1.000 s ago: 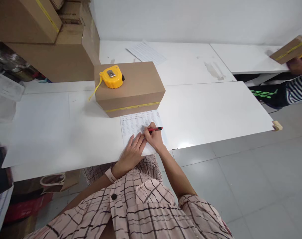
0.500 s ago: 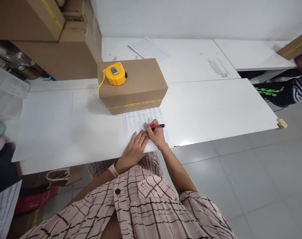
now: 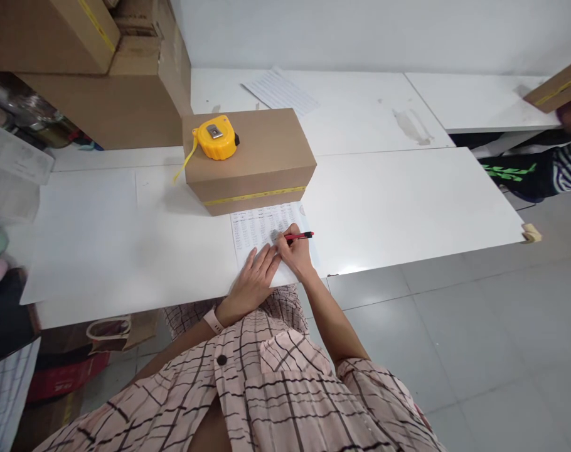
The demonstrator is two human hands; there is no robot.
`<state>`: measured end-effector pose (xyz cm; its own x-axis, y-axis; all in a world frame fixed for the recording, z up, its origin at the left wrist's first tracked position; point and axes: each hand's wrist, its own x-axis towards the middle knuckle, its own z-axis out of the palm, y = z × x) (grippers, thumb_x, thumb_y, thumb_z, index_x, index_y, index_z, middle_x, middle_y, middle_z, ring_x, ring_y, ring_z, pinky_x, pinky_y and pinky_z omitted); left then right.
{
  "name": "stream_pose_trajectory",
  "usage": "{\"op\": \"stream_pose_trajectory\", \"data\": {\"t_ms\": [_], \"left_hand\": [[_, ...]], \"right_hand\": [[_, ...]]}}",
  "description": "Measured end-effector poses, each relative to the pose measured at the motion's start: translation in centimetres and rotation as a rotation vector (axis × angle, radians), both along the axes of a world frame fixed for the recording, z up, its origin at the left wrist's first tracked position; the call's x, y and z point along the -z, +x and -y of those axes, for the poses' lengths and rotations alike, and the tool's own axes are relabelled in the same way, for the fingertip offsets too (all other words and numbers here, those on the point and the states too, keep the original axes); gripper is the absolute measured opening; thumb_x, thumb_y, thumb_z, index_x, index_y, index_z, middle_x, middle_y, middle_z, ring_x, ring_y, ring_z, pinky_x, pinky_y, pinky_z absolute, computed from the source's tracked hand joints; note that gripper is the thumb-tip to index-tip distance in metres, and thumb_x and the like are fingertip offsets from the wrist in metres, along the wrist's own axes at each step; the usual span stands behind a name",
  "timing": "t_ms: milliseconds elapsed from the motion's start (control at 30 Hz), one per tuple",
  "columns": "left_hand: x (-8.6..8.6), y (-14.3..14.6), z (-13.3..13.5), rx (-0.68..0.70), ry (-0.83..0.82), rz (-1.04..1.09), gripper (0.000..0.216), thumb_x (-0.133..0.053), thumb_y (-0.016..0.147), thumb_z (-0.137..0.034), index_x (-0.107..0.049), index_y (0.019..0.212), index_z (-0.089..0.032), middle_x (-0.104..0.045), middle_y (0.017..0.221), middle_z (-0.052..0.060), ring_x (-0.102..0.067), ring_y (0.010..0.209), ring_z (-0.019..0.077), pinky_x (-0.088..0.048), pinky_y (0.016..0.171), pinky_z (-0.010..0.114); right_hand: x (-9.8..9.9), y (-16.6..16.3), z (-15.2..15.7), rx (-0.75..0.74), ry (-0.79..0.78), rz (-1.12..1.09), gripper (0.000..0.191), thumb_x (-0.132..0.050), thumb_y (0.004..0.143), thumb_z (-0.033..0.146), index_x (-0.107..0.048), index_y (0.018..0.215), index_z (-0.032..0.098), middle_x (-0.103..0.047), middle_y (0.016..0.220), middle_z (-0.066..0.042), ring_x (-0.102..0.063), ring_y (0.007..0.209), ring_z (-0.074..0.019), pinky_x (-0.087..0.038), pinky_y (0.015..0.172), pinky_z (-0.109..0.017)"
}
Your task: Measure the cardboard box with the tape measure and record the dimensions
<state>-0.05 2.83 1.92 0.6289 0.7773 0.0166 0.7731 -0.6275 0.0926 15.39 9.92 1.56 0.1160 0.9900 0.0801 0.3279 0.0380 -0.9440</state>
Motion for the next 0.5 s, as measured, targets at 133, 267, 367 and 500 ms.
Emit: {"op": "stream_pose_trajectory", "data": {"t_ms": [133, 267, 367, 500], "left_hand": [[0.21, 0.01, 0.00, -0.002, 0.011, 0.018, 0.064, -0.044, 0.098, -0.022, -0.032, 0.158, -0.002, -0.029, 0.167, 0.022, -0.024, 0.156, 0.0350, -0.022, 0.127, 0.058], [0.21, 0.02, -0.02, 0.004, 0.014, 0.018, 0.064, -0.044, 0.098, -0.022, -0.032, 0.157, -0.001, -0.030, 0.166, 0.023, -0.025, 0.156, 0.0360, -0.023, 0.127, 0.058], [0.15, 0.00, -0.02, 0.005, 0.002, 0.013, 0.065, -0.045, 0.098, -0.022, -0.031, 0.158, -0.001, -0.030, 0.166, 0.023, -0.024, 0.156, 0.0356, -0.022, 0.128, 0.058], [0.20, -0.02, -0.01, 0.003, 0.000, 0.009, 0.066, -0.046, 0.098, -0.022, -0.031, 0.158, -0.001, -0.029, 0.167, 0.022, -0.023, 0.157, 0.0356, -0.021, 0.128, 0.058]], "right_hand": [[0.02, 0.02, -0.05, -0.025, 0.006, 0.013, 0.022, -0.059, 0.089, 0.028, -0.044, 0.073, 0.025, -0.044, 0.063, 0.006, -0.043, 0.060, -0.0131, -0.036, 0.062, -0.031], [-0.02, 0.04, -0.09, -0.026, 0.010, 0.013, 0.023, -0.058, 0.088, 0.025, -0.043, 0.071, 0.025, -0.043, 0.063, 0.006, -0.043, 0.060, -0.0132, -0.036, 0.061, -0.031], [-0.02, 0.02, -0.08, -0.023, 0.023, 0.024, 0.021, -0.058, 0.088, 0.024, -0.044, 0.071, 0.025, -0.045, 0.064, 0.006, -0.044, 0.061, -0.0133, -0.036, 0.061, -0.031], [0.09, 0.04, -0.04, -0.010, 0.029, 0.021, 0.021, -0.057, 0.089, 0.024, -0.045, 0.072, 0.024, -0.047, 0.064, 0.005, -0.045, 0.061, -0.0135, -0.036, 0.062, -0.031]]}}
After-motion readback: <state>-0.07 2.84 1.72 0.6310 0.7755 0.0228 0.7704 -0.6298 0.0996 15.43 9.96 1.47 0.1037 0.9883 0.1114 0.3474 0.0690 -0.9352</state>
